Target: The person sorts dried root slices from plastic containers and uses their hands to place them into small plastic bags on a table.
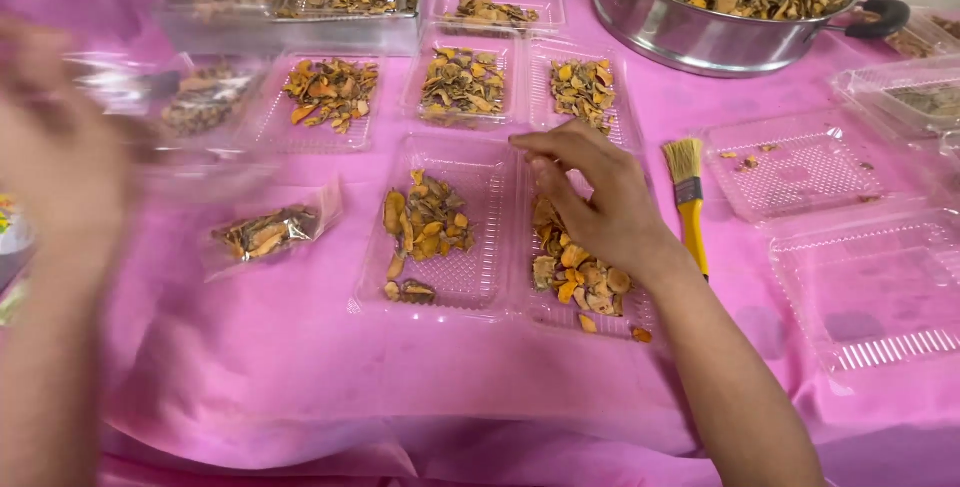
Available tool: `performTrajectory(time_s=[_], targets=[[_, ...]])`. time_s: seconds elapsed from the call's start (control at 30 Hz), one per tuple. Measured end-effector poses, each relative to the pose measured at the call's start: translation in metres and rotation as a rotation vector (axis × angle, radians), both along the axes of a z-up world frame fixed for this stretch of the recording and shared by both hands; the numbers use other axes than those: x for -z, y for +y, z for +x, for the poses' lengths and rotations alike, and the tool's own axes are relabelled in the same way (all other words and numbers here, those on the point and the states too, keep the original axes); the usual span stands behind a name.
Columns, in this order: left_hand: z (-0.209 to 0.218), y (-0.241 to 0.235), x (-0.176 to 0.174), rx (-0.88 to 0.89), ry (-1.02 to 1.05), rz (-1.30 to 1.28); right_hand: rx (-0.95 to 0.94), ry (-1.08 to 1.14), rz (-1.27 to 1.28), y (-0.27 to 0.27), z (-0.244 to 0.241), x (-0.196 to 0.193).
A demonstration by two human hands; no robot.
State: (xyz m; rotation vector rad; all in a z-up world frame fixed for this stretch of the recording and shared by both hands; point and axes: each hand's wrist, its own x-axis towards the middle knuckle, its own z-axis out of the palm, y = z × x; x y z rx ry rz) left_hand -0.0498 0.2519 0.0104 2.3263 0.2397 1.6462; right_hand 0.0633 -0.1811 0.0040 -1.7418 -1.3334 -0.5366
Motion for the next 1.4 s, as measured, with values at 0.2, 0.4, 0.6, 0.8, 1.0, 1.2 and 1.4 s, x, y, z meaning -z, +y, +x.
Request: performTrajectory(time_s=[0.2, 0.4, 0.6, 0.8, 1.0, 1.2, 1.4], targets=[[0.079, -0.172, -0.012, 0.785, 0.005, -0.245, -0.254, 0.307, 0.243, 0.003, 0.013, 0.014], [0.087, -0.217, -0.029, 1.039, 0.454, -0.239, -0.135, 0.417, 0.528, -0.011, 0.017, -0.001], [0.090, -0.214, -0.038, 0.894, 0.442, 0.035, 0.045, 0.230, 0.547, -0.016, 0.018, 0.001], [0.091, -0.209, -0.023, 0.908, 0.401, -0.010, 0.225, 0.098, 0.456, -0.010, 0.012, 0.002], [0.096, -0.209, -0.005, 0.893, 0.242, 0.044, 0.261, -0.091, 0.380, -0.008, 0.009, 0.003], [0.092, -0.216, 0.006, 0.850, 0.132, 0.060, 0.291, -0.246, 0.334, -0.010, 0.011, 0.009], [0.092, -0.216, 0.013, 0.762, 0.044, 0.108, 0.367, -0.326, 0.320, -0.003, -0.004, 0.001]])
